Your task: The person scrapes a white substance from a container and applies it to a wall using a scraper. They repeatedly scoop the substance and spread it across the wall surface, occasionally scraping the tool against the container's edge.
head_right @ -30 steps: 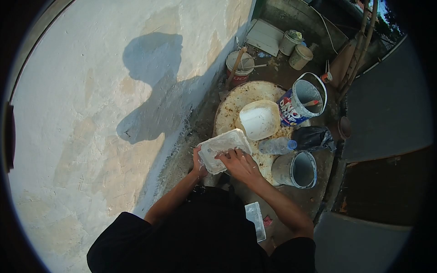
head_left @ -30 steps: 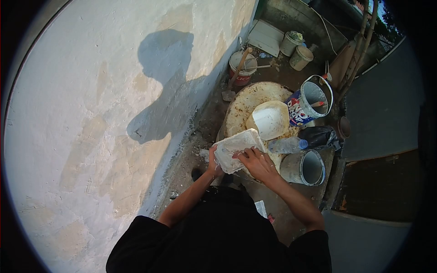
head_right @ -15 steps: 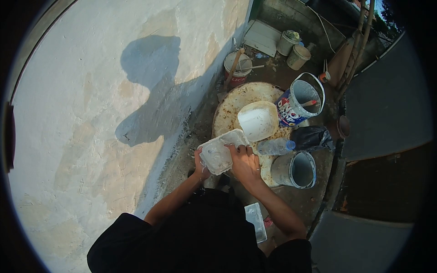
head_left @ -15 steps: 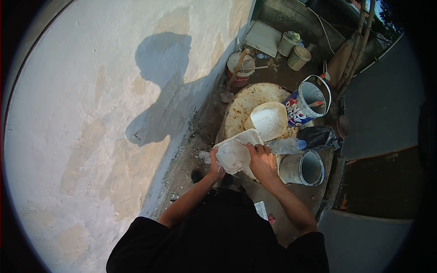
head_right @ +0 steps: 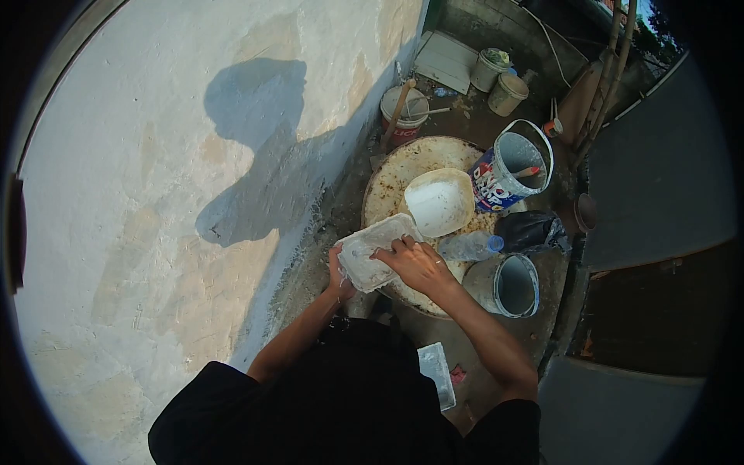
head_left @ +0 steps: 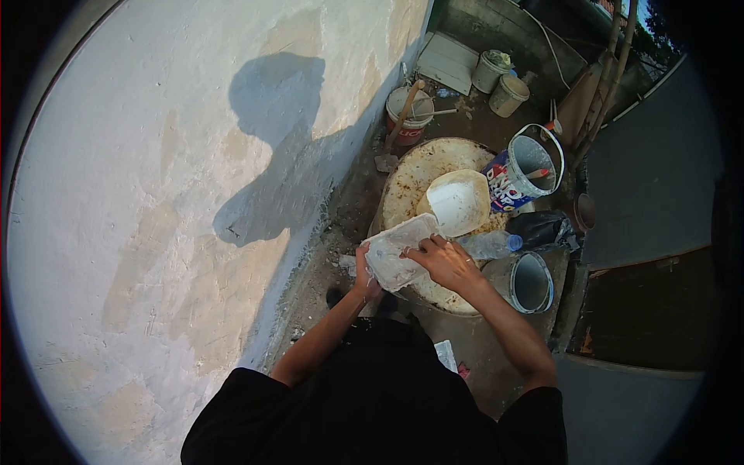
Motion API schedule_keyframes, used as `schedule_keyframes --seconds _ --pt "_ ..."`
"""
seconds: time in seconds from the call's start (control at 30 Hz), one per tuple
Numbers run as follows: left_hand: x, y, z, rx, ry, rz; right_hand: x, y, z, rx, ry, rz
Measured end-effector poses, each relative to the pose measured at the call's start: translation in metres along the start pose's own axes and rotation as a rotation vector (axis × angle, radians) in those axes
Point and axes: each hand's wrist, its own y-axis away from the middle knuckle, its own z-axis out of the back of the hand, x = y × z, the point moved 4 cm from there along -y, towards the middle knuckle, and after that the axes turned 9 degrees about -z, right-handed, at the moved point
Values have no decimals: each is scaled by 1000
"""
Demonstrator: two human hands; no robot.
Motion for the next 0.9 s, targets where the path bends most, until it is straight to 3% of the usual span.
schedule_keyframes --seconds 0.3,0.6,0.9 --pt "-4 -3 1 14 -33 -26 9 0 -1 -85 75 93" --pt "-6 -5 -2 15 -15 17 18 5 -1 -24 45 216" --pt "10 -9 17 14 -57 94 17 -10 14 -113 57 97"
